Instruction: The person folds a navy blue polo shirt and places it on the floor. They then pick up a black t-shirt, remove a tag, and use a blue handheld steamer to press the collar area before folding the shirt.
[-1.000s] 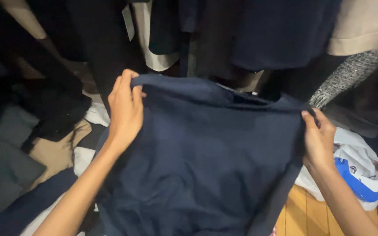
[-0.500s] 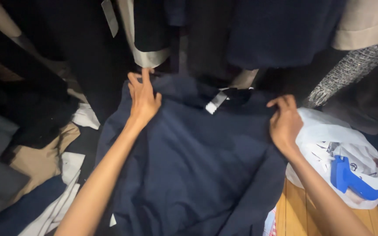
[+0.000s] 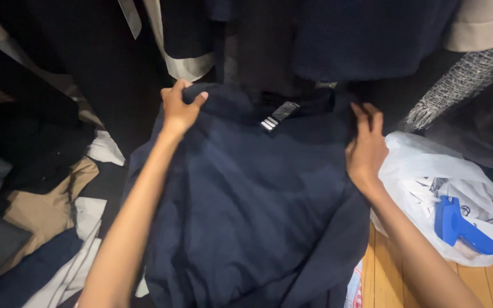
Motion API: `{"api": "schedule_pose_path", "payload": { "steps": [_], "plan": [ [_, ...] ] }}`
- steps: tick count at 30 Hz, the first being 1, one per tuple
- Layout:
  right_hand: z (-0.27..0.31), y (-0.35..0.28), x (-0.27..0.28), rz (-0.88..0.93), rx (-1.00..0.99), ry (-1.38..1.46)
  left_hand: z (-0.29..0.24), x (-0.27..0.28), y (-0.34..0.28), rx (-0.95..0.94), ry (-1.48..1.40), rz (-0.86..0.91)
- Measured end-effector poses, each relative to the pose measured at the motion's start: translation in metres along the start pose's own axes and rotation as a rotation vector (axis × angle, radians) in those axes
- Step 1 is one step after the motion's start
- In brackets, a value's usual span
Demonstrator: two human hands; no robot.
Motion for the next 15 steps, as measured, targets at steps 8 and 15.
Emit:
{"api": "schedule_pose_path", "payload": {
  "steps": [8,15],
  "plan": [
    [-0.044,0.0,-0.079,0.277,0.044,-0.263,-0.062,0.001,-0.104,0.024,0.315,0.1],
    [0.017,-0.068,-0.01,0.234,0.274,0.034,-0.08,0.039,-0.193,-0.086,0.62,0.185]
  ]
}}
Point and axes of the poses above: each hand's wrist, its own y-axis towards the middle knuckle, its own x-axis out of the back of the hand, z = x × y, the point moved 9 cm from there along y, towards the middle knuckle, and after that the axes turned 8 degrees about z, right-handed, at the moved point
